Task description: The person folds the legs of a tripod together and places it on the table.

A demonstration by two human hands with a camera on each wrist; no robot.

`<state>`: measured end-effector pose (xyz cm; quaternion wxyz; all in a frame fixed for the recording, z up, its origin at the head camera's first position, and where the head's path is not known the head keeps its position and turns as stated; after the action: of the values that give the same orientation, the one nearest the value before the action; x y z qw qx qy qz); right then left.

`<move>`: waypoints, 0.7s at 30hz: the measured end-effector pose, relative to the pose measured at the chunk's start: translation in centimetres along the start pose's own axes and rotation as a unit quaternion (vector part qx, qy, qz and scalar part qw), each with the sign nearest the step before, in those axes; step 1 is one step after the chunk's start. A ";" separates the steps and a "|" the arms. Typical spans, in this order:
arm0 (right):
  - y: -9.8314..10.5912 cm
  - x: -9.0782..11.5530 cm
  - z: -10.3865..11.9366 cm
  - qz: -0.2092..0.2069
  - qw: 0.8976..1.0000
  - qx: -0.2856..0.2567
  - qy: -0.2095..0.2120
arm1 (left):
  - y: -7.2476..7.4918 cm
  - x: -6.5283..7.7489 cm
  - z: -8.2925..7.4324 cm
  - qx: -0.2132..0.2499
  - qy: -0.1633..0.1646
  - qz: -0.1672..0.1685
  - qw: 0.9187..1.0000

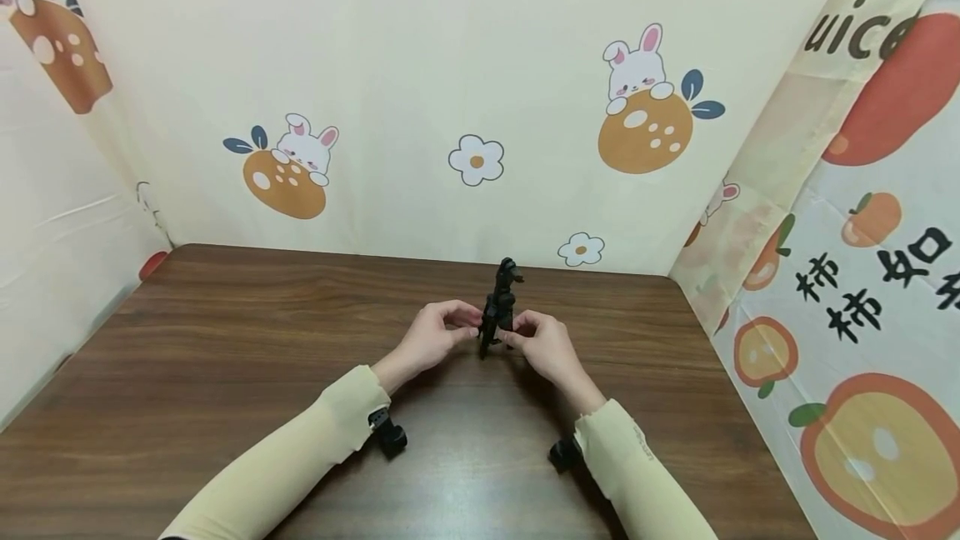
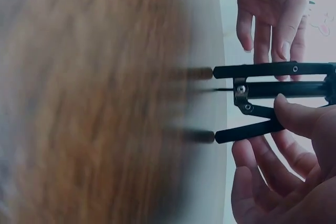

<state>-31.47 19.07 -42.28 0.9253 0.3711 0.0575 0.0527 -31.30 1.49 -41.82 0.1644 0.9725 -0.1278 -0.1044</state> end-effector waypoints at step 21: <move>-1.0 1.0 0.5 0.016 0.999 -0.032 0.000 | -1.4 -0.1 0.2 -0.022 0.002 0.011 1.000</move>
<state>-30.38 18.19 -42.65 0.9358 0.3419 0.0501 0.0693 -31.16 2.72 -42.48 0.1867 0.9674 -0.1361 -0.1034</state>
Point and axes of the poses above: each hand's wrist, its own x-axis away from the middle knuckle, its own y-axis out of the back of the hand, z = x × y, the point moved 10 cm from there along -x, towards the middle knuckle
